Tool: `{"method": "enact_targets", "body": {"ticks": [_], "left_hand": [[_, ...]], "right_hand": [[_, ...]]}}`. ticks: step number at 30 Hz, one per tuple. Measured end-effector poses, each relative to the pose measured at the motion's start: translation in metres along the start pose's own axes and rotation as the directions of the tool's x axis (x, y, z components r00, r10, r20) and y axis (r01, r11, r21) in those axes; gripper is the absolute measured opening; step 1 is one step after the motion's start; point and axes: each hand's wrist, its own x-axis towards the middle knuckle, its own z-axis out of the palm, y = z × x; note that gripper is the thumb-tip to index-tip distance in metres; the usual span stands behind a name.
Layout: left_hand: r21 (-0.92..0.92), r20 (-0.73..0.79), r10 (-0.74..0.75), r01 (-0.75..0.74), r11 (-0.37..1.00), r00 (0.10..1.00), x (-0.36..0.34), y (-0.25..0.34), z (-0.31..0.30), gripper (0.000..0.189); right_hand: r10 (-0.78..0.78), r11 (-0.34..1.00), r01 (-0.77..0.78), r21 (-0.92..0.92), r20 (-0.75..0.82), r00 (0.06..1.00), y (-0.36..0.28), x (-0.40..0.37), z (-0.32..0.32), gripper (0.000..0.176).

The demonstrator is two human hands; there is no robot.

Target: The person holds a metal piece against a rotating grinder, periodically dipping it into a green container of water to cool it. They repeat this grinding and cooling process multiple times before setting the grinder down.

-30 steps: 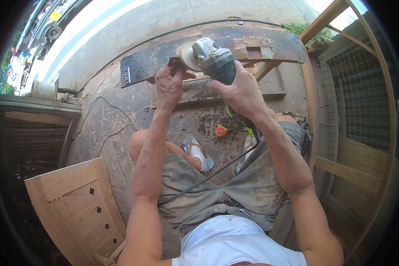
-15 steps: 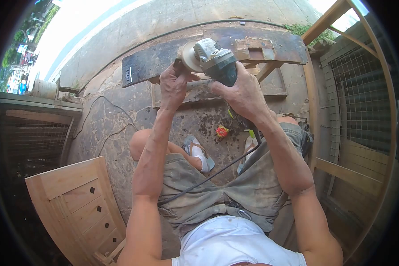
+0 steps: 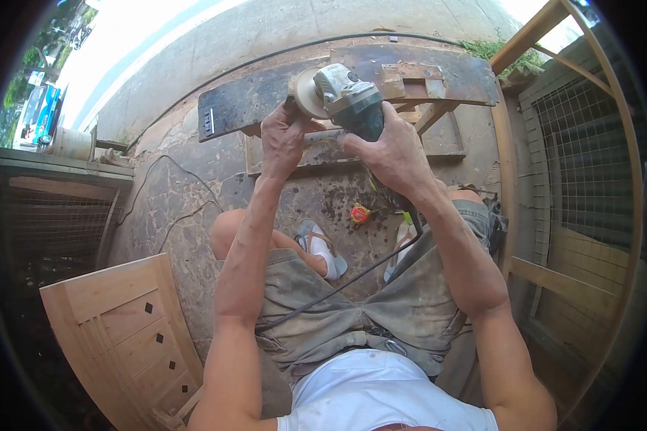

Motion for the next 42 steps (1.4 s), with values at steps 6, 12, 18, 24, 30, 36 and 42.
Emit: {"method": "enact_targets", "body": {"ticks": [6,12,18,24,30,36,42], "left_hand": [[0.009,0.0,0.009,-0.009,1.0,1.0,0.0,-0.001,0.001,0.024],[0.031,-0.033,-0.027,0.028,0.999,0.999,-0.002,0.009,-0.002,0.023],[-0.028,-0.059,-0.032,0.031,0.999,0.998,-0.002,0.013,-0.005,0.025],[-0.066,-0.111,-0.071,0.064,0.996,0.991,0.003,0.022,-0.017,0.025],[-0.036,-0.137,-0.092,0.088,0.995,0.986,0.002,0.025,-0.012,0.026],[-0.016,-0.105,-0.079,0.078,0.997,0.991,0.0,0.027,-0.005,0.027],[-0.017,-0.09,-0.064,0.063,0.998,0.994,0.002,0.022,-0.005,0.027]], "right_hand": [[0.015,1.0,-0.015,-0.012,-0.002,1.0,-0.004,-0.001,0.001,0.067],[0.034,0.999,-0.034,-0.024,-0.004,0.999,0.004,0.001,-0.001,0.07],[0.05,0.997,-0.052,-0.062,-0.027,0.998,0.011,0.003,-0.004,0.072],[0.101,0.989,-0.111,-0.1,-0.096,0.99,0.02,0.008,-0.015,0.073],[0.04,0.996,-0.047,-0.072,-0.106,0.994,0.019,0.006,-0.013,0.072],[0.055,0.997,-0.057,-0.045,-0.055,0.997,0.011,0.003,-0.009,0.071],[0.086,0.995,-0.088,-0.046,-0.035,0.996,0.009,0.004,-0.009,0.07]]}}
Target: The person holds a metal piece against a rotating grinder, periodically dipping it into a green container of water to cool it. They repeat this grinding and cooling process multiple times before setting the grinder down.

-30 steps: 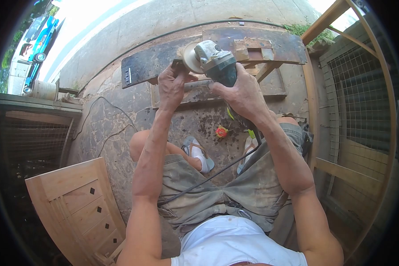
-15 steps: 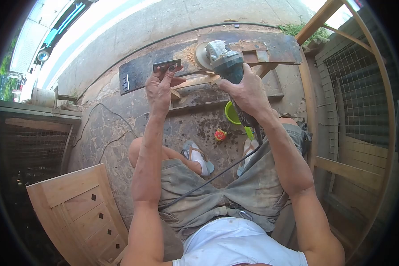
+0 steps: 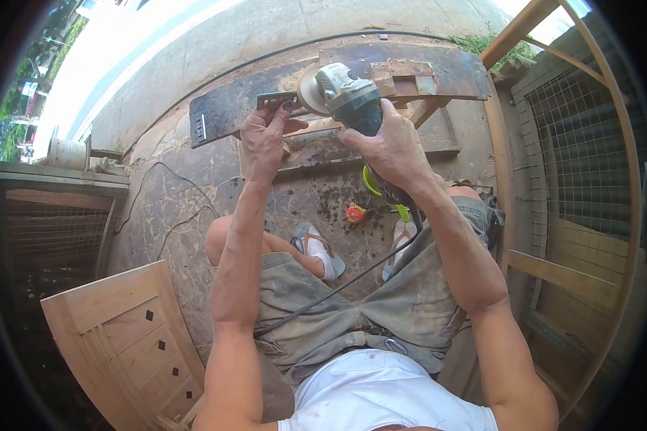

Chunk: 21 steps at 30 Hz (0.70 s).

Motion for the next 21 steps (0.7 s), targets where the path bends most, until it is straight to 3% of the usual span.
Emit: {"method": "enact_targets", "body": {"ticks": [9,21], "left_hand": [[0.016,0.032,0.016,-0.017,1.0,0.999,0.0,-0.012,0.004,0.026],[0.077,0.071,0.042,-0.048,0.996,0.997,-0.002,-0.012,0.009,0.025]], "right_hand": [[-0.083,0.997,0.082,-0.007,-0.025,0.996,0.002,0.0,0.006,0.071],[-0.067,0.997,0.066,0.026,0.014,0.998,-0.006,-0.004,0.004,0.07]]}}
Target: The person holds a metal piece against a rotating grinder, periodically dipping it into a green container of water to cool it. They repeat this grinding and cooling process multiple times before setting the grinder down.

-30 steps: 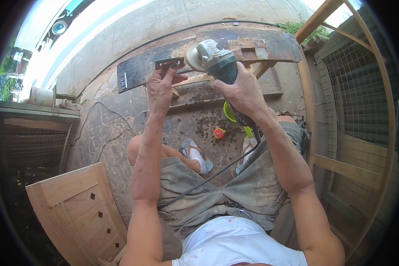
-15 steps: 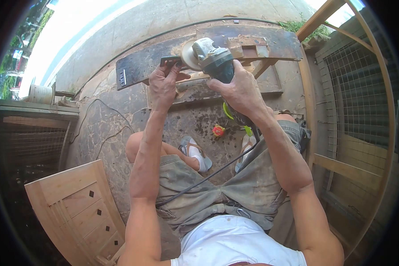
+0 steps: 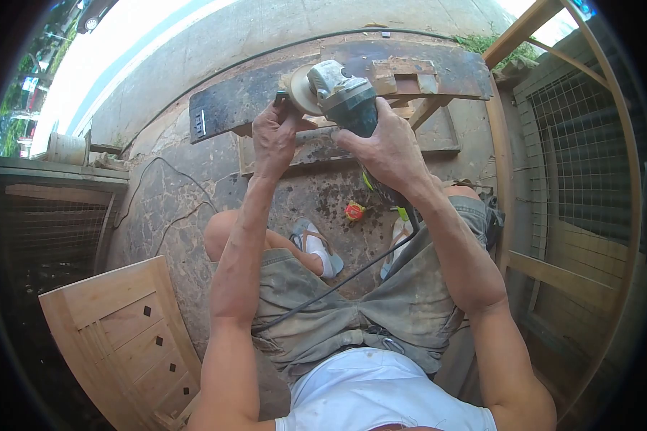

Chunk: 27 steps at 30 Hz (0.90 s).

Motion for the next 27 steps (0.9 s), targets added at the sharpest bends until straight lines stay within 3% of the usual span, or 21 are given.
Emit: {"method": "enact_targets", "body": {"ticks": [27], "left_hand": [[-0.031,0.016,0.022,-0.022,0.999,1.0,-0.002,-0.004,0.004,0.026]], "right_hand": [[-0.042,0.999,0.042,0.023,0.005,0.999,-0.003,-0.002,0.0,0.069]]}}
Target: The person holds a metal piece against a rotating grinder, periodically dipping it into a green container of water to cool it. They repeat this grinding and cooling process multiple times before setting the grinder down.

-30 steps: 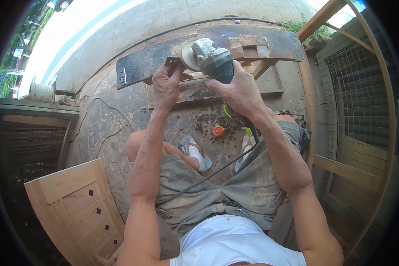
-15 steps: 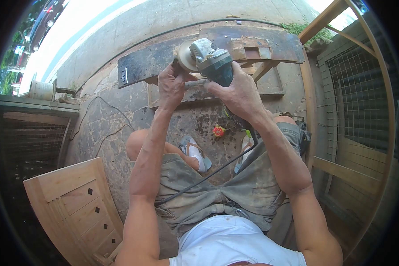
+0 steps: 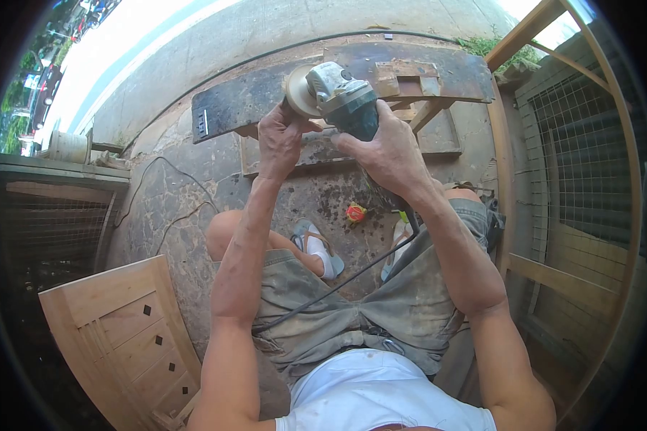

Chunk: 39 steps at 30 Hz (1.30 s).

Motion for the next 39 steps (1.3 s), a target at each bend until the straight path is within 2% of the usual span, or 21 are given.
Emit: {"method": "enact_targets", "body": {"ticks": [4,7,10,13,15,19,22,25,28,31,34,35,38,39], "left_hand": [[-0.008,-0.005,-0.009,0.009,1.0,1.0,0.001,-0.001,-0.004,0.027],[0.092,-0.037,-0.046,0.049,0.995,0.998,0.0,0.005,-0.008,0.025],[-0.028,-0.048,-0.041,0.04,0.999,0.998,-0.001,0.011,-0.009,0.025],[-0.067,-0.086,-0.088,0.083,0.994,0.992,0.0,0.015,-0.015,0.026],[-0.127,-0.06,-0.122,0.114,0.985,0.991,0.0,0.014,-0.019,0.032],[-0.358,-0.001,-0.203,0.189,0.914,0.979,0.0,0.006,-0.027,0.042],[-0.468,0.121,-0.267,0.292,0.834,0.956,0.001,0.006,-0.033,0.046],[-0.509,0.171,-0.286,0.333,0.794,0.943,0.0,0.002,-0.035,0.045],[-0.481,0.194,-0.302,0.358,0.8,0.934,-0.001,0.003,-0.03,0.044],[-0.409,0.213,-0.332,0.393,0.824,0.919,-0.001,-0.004,-0.023,0.042],[-0.25,0.232,-0.392,0.445,0.86,0.89,-0.006,-0.011,-0.01,0.042],[-0.169,0.252,-0.432,0.479,0.861,0.866,-0.009,-0.013,-0.003,0.042],[0.115,0.354,-0.622,0.627,0.77,0.699,-0.014,-0.062,0.012,0.041],[0.177,0.386,-0.645,0.633,0.753,0.659,-0.017,-0.07,0.029,0.039]], "right_hand": [[0.026,1.0,-0.026,-0.012,-0.002,1.0,0.005,0.002,0.0,0.069],[0.058,0.997,-0.058,-0.049,-0.018,0.998,0.012,0.003,-0.001,0.07],[0.1,0.991,-0.103,-0.089,-0.038,0.994,0.015,0.004,-0.007,0.07],[0.138,0.984,-0.145,-0.107,-0.068,0.988,0.018,0.005,-0.015,0.07],[0.138,0.981,-0.152,-0.12,-0.115,0.984,0.033,0.01,-0.02,0.07],[0.102,0.993,-0.089,0.074,-0.205,0.973,0.037,0.009,-0.035,0.05],[0.092,0.984,-0.054,0.17,-0.218,0.972,0.04,0.01,-0.048,0.05],[0.089,0.988,-0.052,0.143,-0.268,0.959,0.045,0.011,-0.055,0.05],[0.111,0.981,-0.066,0.183,-0.246,0.963,0.047,0.007,-0.063,0.051],[0.069,0.978,-0.008,0.21,-0.287,0.955,0.046,0.001,-0.069,0.052],[0.072,0.982,-0.008,0.187,-0.338,0.938,0.048,-0.007,-0.079,0.048],[0.072,0.982,-0.005,0.188,-0.351,0.933,0.053,-0.009,-0.081,0.046],[0.087,0.97,0.003,0.243,-0.36,0.929,0.054,-0.016,-0.093,0.045],[0.085,0.967,0.011,0.254,-0.364,0.928,0.056,-0.017,-0.096,0.045]]}}
